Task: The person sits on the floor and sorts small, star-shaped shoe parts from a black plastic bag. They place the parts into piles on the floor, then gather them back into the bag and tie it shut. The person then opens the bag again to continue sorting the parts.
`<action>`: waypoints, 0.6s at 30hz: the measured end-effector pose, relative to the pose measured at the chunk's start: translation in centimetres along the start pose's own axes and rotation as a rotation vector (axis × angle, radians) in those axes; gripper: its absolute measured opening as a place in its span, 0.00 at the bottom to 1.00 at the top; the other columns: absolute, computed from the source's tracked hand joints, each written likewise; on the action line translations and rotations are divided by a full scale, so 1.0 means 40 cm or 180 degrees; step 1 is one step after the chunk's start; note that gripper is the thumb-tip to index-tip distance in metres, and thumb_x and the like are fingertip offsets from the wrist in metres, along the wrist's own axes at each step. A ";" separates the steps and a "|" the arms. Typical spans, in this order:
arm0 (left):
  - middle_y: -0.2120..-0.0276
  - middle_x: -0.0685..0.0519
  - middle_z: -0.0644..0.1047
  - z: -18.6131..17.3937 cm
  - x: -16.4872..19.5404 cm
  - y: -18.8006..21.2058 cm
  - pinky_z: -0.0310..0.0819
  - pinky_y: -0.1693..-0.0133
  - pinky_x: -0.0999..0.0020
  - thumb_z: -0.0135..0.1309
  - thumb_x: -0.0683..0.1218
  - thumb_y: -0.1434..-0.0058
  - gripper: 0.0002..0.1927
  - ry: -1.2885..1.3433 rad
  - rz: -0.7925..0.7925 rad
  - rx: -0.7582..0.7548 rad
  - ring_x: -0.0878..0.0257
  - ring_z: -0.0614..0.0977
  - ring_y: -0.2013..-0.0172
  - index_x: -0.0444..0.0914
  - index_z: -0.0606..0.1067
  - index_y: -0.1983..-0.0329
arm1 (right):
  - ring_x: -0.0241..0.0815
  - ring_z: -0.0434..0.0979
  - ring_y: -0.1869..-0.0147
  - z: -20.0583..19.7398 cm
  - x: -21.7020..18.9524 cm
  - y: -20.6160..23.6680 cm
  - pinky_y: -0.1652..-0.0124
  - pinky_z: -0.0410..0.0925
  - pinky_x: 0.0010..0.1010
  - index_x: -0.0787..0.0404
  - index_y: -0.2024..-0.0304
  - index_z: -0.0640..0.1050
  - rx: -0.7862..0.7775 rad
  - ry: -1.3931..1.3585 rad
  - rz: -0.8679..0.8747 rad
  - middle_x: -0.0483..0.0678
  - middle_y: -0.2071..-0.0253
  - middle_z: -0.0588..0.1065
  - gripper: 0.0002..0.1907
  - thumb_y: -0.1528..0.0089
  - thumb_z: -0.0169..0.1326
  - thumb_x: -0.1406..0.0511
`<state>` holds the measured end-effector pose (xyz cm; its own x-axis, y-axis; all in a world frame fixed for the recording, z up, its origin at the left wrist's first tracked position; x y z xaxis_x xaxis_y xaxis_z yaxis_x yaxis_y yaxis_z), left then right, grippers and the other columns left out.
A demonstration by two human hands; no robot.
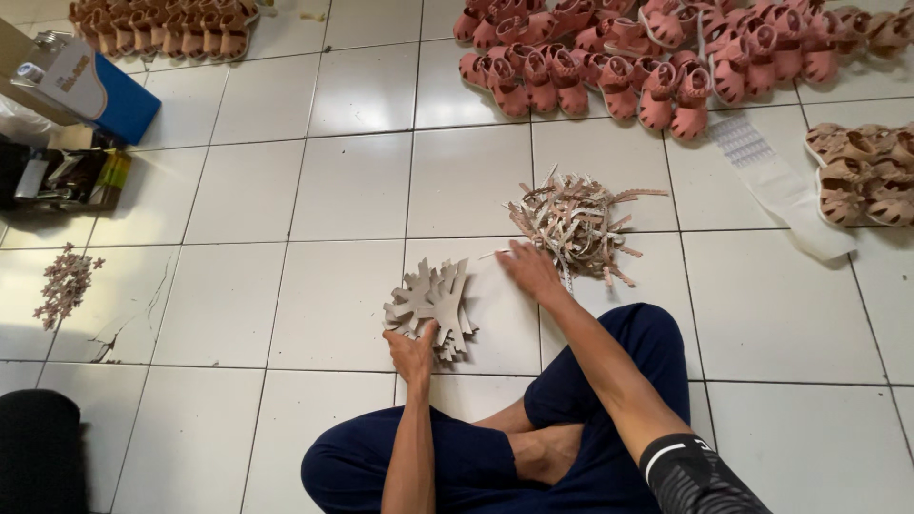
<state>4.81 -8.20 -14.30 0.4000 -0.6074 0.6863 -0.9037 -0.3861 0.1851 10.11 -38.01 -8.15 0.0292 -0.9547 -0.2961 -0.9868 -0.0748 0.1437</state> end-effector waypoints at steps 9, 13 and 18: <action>0.57 0.32 0.76 0.013 0.008 0.034 0.74 0.54 0.45 0.69 0.64 0.50 0.45 -0.0439 0.0424 0.0341 0.36 0.79 0.55 0.27 0.64 0.47 | 0.49 0.79 0.51 -0.015 0.182 0.070 0.53 0.77 0.39 0.57 0.39 0.76 0.0944 -0.0992 0.0995 0.53 0.45 0.74 0.15 0.27 0.49 0.63; 0.54 0.30 0.76 0.024 0.034 0.036 0.74 0.51 0.47 0.66 0.63 0.45 0.45 -0.0100 0.0696 0.0105 0.36 0.79 0.52 0.25 0.63 0.41 | 0.53 0.78 0.46 -0.093 0.209 0.172 0.50 0.74 0.46 0.58 0.45 0.80 0.2417 -0.0667 0.0692 0.56 0.44 0.76 0.17 0.36 0.59 0.63; 0.46 0.27 0.74 0.008 0.065 0.058 0.72 0.46 0.53 0.63 0.61 0.42 0.50 0.0647 0.0848 -0.0252 0.37 0.77 0.45 0.25 0.56 0.31 | 0.59 0.78 0.44 -0.064 0.129 0.259 0.49 0.72 0.46 0.61 0.51 0.80 0.2656 -0.0757 0.0428 0.57 0.46 0.76 0.16 0.40 0.62 0.64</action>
<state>3.80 -10.90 -12.30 0.1170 -0.5257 0.8426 -0.9846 -0.1726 0.0290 0.44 -44.44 -5.75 -0.0379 -0.8481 -0.5285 -0.7768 0.3577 -0.5183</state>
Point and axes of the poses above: each hand's wrist, its own y-axis away from the middle knuckle, its own z-axis out of the palm, x = y × z, the point moved 4 cm from there along -y, towards the middle knuckle
